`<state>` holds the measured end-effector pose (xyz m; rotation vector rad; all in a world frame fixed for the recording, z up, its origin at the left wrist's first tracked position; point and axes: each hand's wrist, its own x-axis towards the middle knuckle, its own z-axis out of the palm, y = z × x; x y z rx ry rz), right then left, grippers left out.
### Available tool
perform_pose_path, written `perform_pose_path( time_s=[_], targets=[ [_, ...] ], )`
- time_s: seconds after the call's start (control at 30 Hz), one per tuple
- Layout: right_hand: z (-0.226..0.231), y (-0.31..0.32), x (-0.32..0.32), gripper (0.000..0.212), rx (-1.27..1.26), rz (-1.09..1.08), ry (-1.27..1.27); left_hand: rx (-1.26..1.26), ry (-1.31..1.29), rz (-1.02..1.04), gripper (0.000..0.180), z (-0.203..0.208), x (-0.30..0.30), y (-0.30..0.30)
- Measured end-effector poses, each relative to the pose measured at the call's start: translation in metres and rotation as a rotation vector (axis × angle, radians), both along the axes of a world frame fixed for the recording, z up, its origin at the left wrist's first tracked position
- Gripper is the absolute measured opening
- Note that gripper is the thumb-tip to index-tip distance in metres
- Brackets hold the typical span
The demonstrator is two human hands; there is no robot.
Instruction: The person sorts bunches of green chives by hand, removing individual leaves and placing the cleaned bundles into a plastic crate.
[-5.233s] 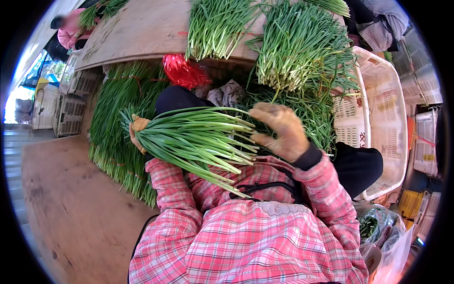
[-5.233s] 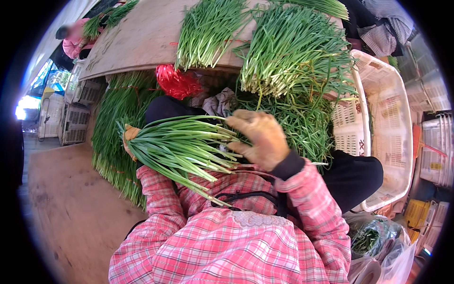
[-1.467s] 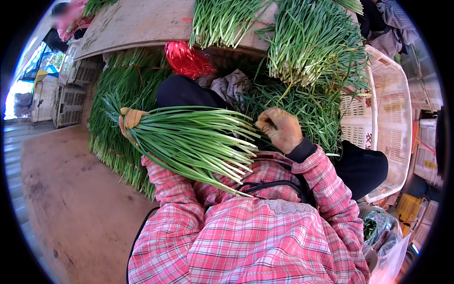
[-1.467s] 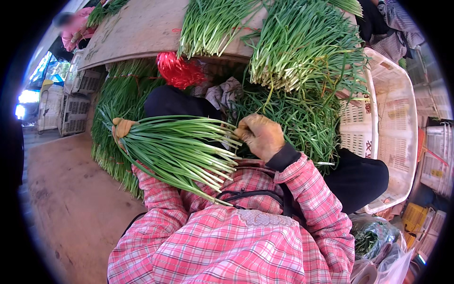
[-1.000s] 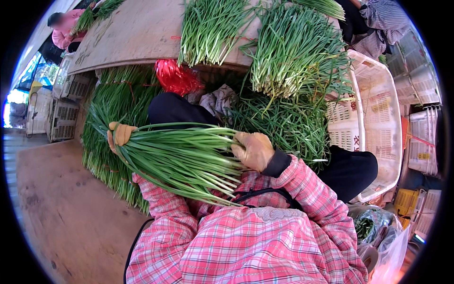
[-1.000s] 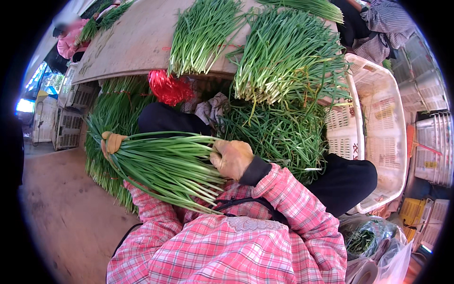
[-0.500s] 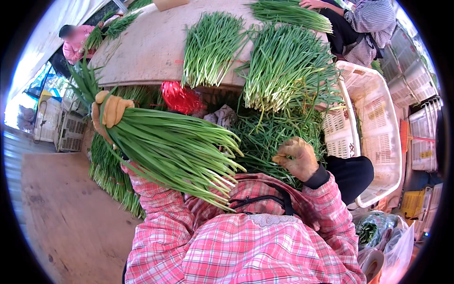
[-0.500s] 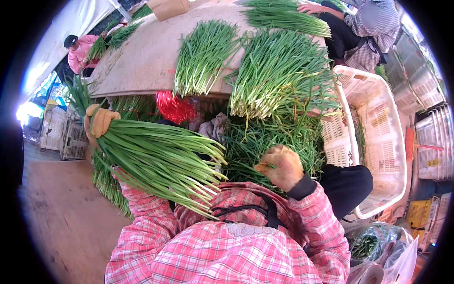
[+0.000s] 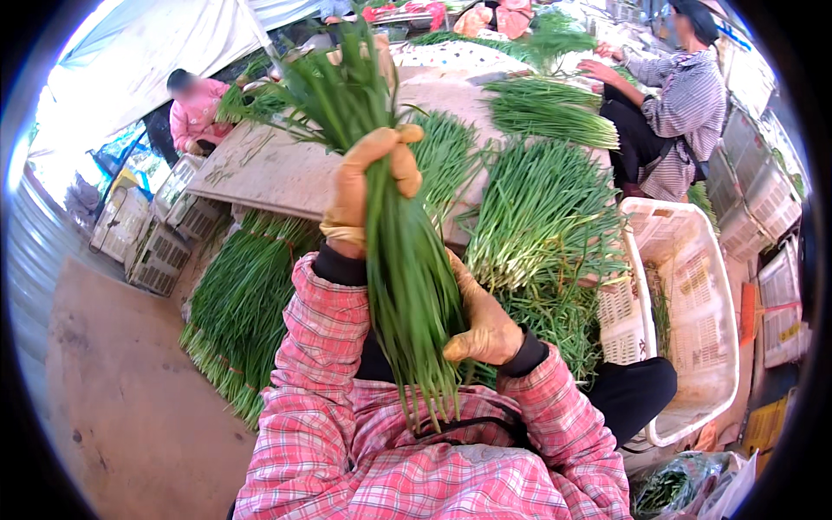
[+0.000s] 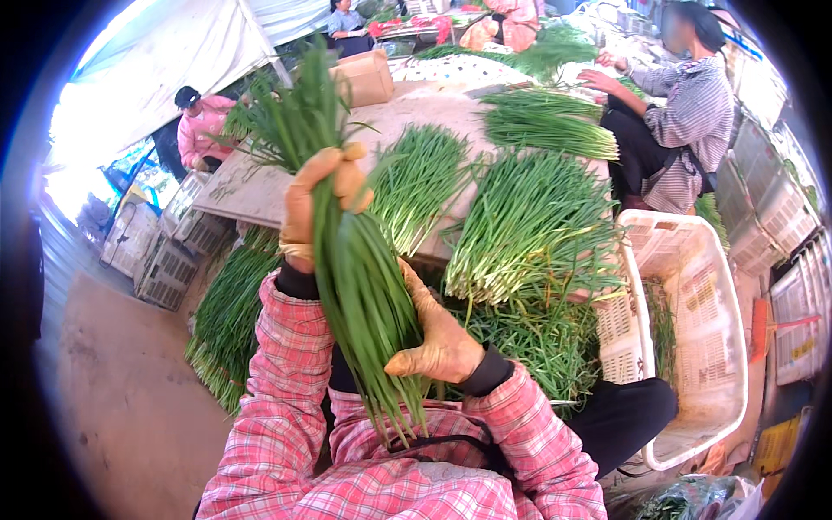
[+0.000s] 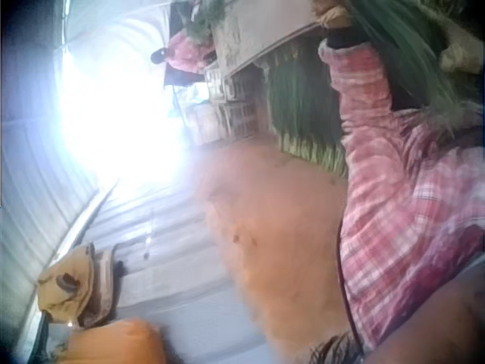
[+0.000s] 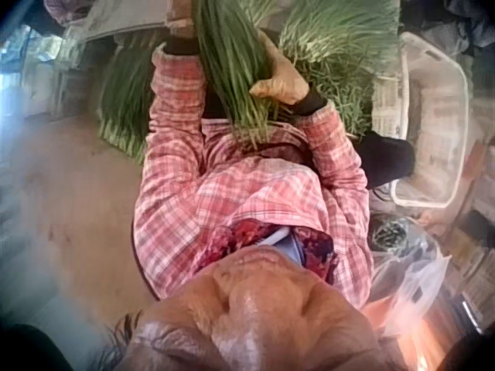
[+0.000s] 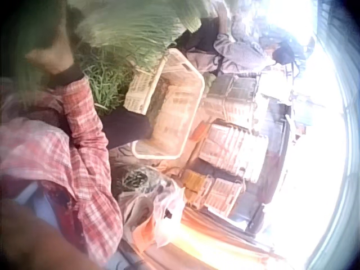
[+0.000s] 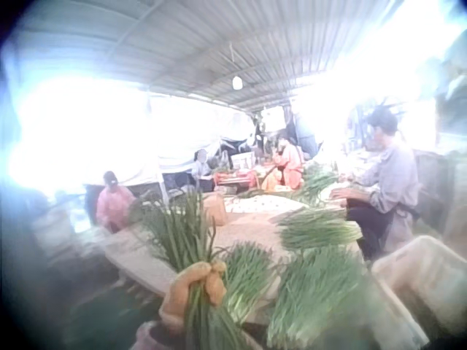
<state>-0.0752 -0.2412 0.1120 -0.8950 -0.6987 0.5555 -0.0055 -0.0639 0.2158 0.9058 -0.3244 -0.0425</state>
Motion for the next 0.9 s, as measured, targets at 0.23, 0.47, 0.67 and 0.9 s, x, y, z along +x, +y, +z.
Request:
perform_pose_path(
  time_s=[0.23, 0.47, 0.67, 0.9],
  targets=[
    [0.001, -0.01, -0.008, 0.059, -0.066, -0.359, 0.188, 0.375, 0.031, 0.282, 0.019, 0.0, 0.031, -0.097],
    [-0.049, -0.043, 0.009, 0.052, 0.345, -0.262, 0.372, 0.447, 0.177, 0.156, 0.022, -0.006, 0.051, -0.16],
    [-0.043, -0.057, 0.009, 0.083, 0.431, -0.141, 0.378, 0.505, 0.17, -0.045, 0.021, -0.018, 0.078, -0.174],
    [-0.057, -0.101, 0.027, 0.092, 0.549, -0.255, 0.366, 0.556, 0.025, -0.051, 0.059, -0.022, 0.034, -0.119]
  ],
)
